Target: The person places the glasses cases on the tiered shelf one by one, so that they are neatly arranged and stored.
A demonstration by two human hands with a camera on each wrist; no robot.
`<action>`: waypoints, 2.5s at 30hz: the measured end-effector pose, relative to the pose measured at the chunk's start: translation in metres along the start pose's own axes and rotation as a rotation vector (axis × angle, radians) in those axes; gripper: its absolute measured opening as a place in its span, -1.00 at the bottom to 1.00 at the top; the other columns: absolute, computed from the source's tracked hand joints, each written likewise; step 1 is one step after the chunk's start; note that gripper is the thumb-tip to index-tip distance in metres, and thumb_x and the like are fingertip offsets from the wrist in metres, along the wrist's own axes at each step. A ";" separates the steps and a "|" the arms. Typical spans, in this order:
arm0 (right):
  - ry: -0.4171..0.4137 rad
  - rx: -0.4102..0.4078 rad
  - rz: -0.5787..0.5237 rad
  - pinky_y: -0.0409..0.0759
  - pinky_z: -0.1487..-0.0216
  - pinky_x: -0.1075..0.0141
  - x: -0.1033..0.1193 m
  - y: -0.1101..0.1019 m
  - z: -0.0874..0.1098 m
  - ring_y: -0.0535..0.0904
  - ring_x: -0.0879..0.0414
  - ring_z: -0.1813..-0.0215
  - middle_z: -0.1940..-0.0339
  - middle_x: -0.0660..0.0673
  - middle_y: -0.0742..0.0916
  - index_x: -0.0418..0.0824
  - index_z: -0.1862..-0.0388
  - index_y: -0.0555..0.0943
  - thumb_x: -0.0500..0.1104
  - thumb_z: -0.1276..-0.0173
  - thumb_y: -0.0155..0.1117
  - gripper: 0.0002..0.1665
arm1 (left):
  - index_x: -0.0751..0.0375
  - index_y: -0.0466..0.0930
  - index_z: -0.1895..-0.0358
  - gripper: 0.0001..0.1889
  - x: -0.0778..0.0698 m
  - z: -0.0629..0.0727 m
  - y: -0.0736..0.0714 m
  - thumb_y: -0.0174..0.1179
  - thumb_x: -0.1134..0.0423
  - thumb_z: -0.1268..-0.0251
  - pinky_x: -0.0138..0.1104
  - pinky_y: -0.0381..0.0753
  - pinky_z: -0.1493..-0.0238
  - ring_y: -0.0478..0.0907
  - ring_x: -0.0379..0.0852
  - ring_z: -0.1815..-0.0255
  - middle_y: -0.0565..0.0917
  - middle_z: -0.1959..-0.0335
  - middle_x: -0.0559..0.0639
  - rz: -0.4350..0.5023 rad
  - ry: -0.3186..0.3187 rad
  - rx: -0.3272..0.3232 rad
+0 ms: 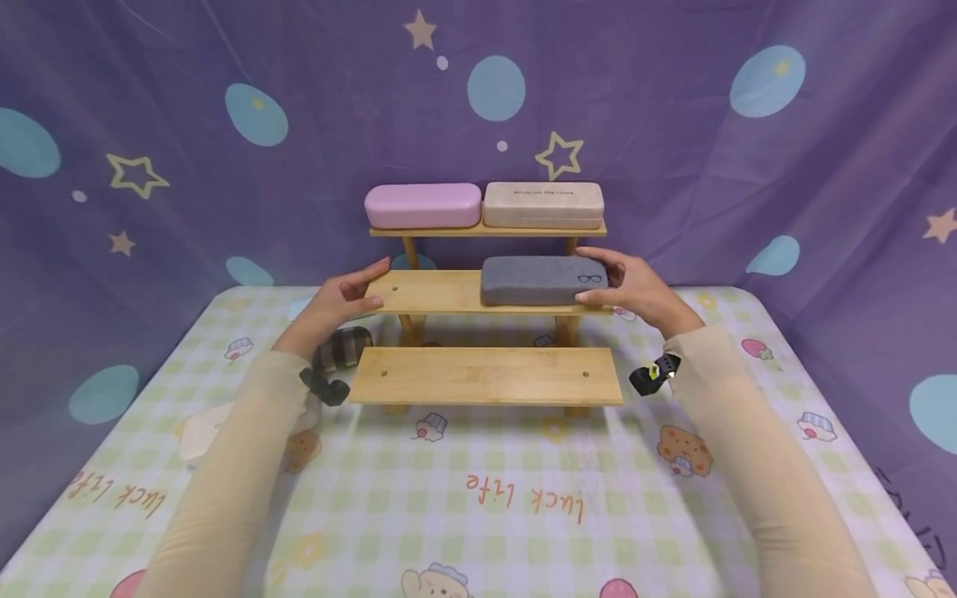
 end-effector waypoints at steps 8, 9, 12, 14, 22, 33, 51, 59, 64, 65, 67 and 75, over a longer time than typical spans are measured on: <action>-0.014 0.009 -0.096 -0.02 -0.46 0.06 -0.004 -0.004 0.007 -0.02 0.00 -0.52 -0.51 -0.09 0.20 -0.12 -0.47 0.20 -0.21 -0.20 0.39 -0.11 | 0.22 0.21 -0.41 -0.34 -0.010 0.004 0.003 0.24 0.34 -0.24 -0.34 0.34 -0.27 0.15 -0.04 -0.44 0.17 -0.46 0.04 -0.044 -0.024 -0.006; -0.011 0.008 -0.096 0.00 -0.46 0.08 -0.005 -0.004 0.008 0.00 0.00 -0.52 -0.51 -0.09 0.21 -0.12 -0.48 0.19 -0.21 -0.21 0.38 -0.10 | 0.22 0.21 -0.41 -0.33 -0.012 0.006 0.004 0.25 0.34 -0.24 -0.29 0.29 -0.31 0.12 -0.03 -0.45 0.17 -0.46 0.05 -0.058 -0.031 -0.006; -0.012 0.003 -0.108 0.05 -0.44 0.09 -0.006 -0.004 0.012 0.04 -0.01 -0.51 -0.50 -0.10 0.22 -0.14 -0.49 0.15 -0.21 -0.23 0.36 -0.09 | 0.21 0.22 -0.41 -0.33 -0.020 0.011 0.004 0.26 0.31 -0.23 -0.17 0.12 -0.40 0.05 -0.02 -0.48 0.20 -0.45 0.05 -0.111 -0.055 -0.011; -0.022 -0.002 -0.119 0.09 -0.43 0.10 -0.005 -0.004 0.015 0.06 -0.03 -0.50 -0.50 -0.11 0.22 -0.16 -0.50 0.12 -0.22 -0.24 0.34 -0.09 | 0.21 0.22 -0.41 -0.32 -0.025 0.012 0.004 0.26 0.29 -0.23 -0.17 0.05 -0.43 0.03 -0.02 -0.49 0.21 -0.44 0.06 -0.142 -0.062 -0.013; -0.080 -0.054 -0.216 0.26 -0.30 0.49 -0.009 -0.014 0.037 0.11 -0.04 -0.48 -0.46 -0.14 0.30 -0.13 -0.49 0.14 -0.34 -0.29 0.25 -0.16 | 0.24 0.23 -0.40 -0.35 -0.032 0.017 0.004 0.24 0.31 -0.25 -0.16 0.02 -0.44 0.04 0.03 -0.48 0.22 -0.43 0.15 -0.173 -0.058 -0.033; -0.262 -0.142 -0.401 0.34 -0.20 0.55 -0.010 -0.017 0.071 0.43 0.32 -0.24 -0.24 0.01 0.56 -0.30 -0.38 0.30 -0.50 -0.27 0.16 -0.31 | -0.26 0.26 -0.39 -0.30 0.003 0.040 -0.025 0.29 -0.08 -0.15 -0.01 0.04 -0.42 -0.01 -0.03 -0.49 0.14 -0.47 -0.23 -0.220 -0.166 -0.076; -0.311 -0.031 -0.413 0.38 -0.19 0.52 -0.012 0.028 0.103 0.46 0.26 -0.24 -0.16 0.07 0.60 -0.44 -0.30 0.34 -0.55 -0.32 0.00 -0.46 | 0.13 0.22 -0.43 -0.37 -0.011 0.107 -0.039 0.19 0.34 -0.29 -0.51 0.23 -0.29 0.13 -0.01 -0.45 0.25 -0.43 0.04 -0.205 -0.001 -0.047; -0.314 0.033 -0.407 0.27 -0.28 0.51 -0.018 0.041 0.109 0.38 0.24 -0.31 -0.27 -0.02 0.52 -0.45 -0.33 0.28 -0.55 -0.31 0.01 -0.42 | 0.19 0.21 -0.42 -0.37 -0.004 0.134 -0.046 0.18 0.38 -0.28 -0.55 0.29 -0.23 0.24 -0.35 -0.35 0.31 -0.40 0.05 -0.253 0.015 -0.024; -0.306 0.060 -0.433 0.26 -0.29 0.51 -0.024 0.045 0.110 0.35 0.25 -0.34 -0.31 -0.03 0.50 -0.48 -0.35 0.24 -0.58 -0.28 0.04 -0.37 | 0.30 0.24 -0.39 -0.39 0.000 0.151 -0.056 0.18 0.43 -0.26 -0.58 0.33 -0.16 0.29 -0.46 -0.28 0.39 -0.35 -0.03 -0.254 0.017 -0.047; -0.303 0.065 -0.435 0.26 -0.29 0.51 -0.024 0.046 0.109 0.35 0.25 -0.34 -0.31 -0.01 0.49 -0.48 -0.35 0.23 -0.58 -0.27 0.05 -0.36 | 0.32 0.24 -0.39 -0.39 0.000 0.155 -0.058 0.18 0.43 -0.27 -0.58 0.34 -0.15 0.29 -0.47 -0.28 0.40 -0.34 -0.04 -0.254 0.019 -0.049; -0.295 0.076 -0.440 0.25 -0.29 0.52 -0.024 0.048 0.108 0.32 0.26 -0.36 -0.33 0.00 0.48 -0.48 -0.36 0.23 -0.59 -0.24 0.08 -0.33 | 0.35 0.22 -0.38 -0.40 0.000 0.164 -0.061 0.15 0.47 -0.27 -0.59 0.36 -0.13 0.31 -0.47 -0.27 0.42 -0.33 -0.05 -0.254 0.032 -0.046; -0.161 0.093 -0.365 0.16 -0.29 0.59 -0.031 0.056 0.102 0.19 0.34 -0.41 -0.41 -0.01 0.37 -0.32 -0.42 0.21 -0.48 -0.23 0.22 -0.22 | 0.47 0.20 -0.36 -0.40 0.005 0.199 -0.083 0.07 0.66 -0.20 -0.62 0.36 -0.12 0.37 -0.43 -0.24 0.51 -0.22 -0.26 -0.192 0.113 -0.108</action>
Point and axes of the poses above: each hand's wrist, its own z-axis away from the middle knuckle, its own y-axis out of the palm, x = y × z, the point moved 9 cm from there along -z, towards the middle knuckle
